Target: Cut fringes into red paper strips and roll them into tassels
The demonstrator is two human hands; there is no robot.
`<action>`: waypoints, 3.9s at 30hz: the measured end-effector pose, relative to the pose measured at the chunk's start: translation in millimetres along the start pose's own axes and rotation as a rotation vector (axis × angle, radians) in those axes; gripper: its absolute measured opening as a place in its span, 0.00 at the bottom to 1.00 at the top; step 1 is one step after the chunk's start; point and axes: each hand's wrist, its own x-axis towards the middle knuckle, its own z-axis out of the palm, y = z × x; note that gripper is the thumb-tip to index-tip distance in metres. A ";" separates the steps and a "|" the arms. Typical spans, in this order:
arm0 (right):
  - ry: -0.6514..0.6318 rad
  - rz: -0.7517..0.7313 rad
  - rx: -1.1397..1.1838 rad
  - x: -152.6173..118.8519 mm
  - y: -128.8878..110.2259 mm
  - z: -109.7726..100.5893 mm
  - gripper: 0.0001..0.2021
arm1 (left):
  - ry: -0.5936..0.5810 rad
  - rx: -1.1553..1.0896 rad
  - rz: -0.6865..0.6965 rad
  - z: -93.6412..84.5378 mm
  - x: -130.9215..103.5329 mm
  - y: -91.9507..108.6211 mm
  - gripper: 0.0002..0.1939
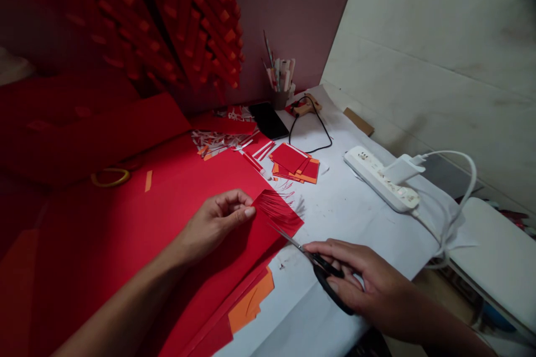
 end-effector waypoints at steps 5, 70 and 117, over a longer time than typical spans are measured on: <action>0.003 0.006 0.006 -0.2 0.3 0.5 0.25 | -0.005 0.001 -0.003 -0.5 -0.3 -1.8 0.16; 0.020 -0.074 -0.061 11.4 -4.0 3.1 0.25 | -0.037 -0.012 0.007 -1.8 0.4 -4.5 0.15; 0.022 -0.164 -0.133 17.9 -3.6 3.3 0.21 | -0.085 0.084 -0.048 0.1 -2.4 -1.2 0.18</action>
